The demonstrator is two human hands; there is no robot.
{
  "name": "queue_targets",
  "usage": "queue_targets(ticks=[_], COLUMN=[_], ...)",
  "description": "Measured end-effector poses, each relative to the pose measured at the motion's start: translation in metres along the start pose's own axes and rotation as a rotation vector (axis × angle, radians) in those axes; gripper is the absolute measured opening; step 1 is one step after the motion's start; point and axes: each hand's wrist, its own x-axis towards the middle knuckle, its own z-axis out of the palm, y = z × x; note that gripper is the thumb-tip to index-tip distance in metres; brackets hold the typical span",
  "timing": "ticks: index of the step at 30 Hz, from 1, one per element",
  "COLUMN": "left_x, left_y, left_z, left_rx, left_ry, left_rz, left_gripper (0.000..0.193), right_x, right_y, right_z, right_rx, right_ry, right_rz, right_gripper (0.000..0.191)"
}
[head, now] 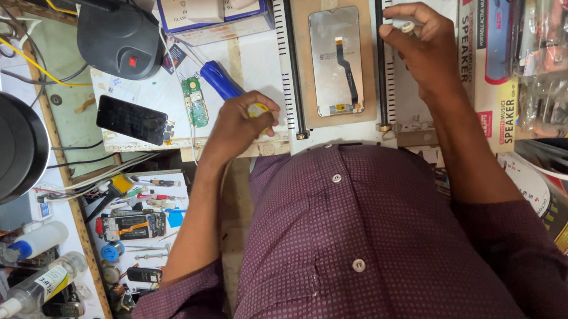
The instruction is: The person works at a phone repair bench with a heated separator platform holding a phone display. They adjust the display on the platform, wait while it heats, apply liquid from a small bottle near the display edge, work along the edge with a small tool, and later handle a small yellow round component and peel a layer from it.
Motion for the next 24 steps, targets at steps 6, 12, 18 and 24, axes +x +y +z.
queue_targets(ticks=[6, 12, 18, 24], left_x=[0.007, 0.024, 0.037, 0.046], left_y=[0.005, 0.015, 0.030, 0.039], left_z=[-0.015, -0.022, -0.027, -0.022], left_rx=[0.059, 0.124, 0.242, 0.281], left_ry=[0.026, 0.093, 0.151, 0.166], left_rz=[-0.021, 0.039, 0.083, 0.105], left_gripper=[0.012, 0.012, 0.010, 0.009], right_x=[0.001, -0.012, -0.025, -0.042], right_y=[0.007, 0.012, 0.015, 0.021], right_z=[-0.001, -0.004, 0.000, -0.006], right_rx=[0.020, 0.060, -0.007, 0.284], right_ry=[0.022, 0.111, 0.118, 0.152], right_rz=[-0.027, 0.100, -0.082, 0.270], right_gripper=[0.024, 0.012, 0.003, 0.005])
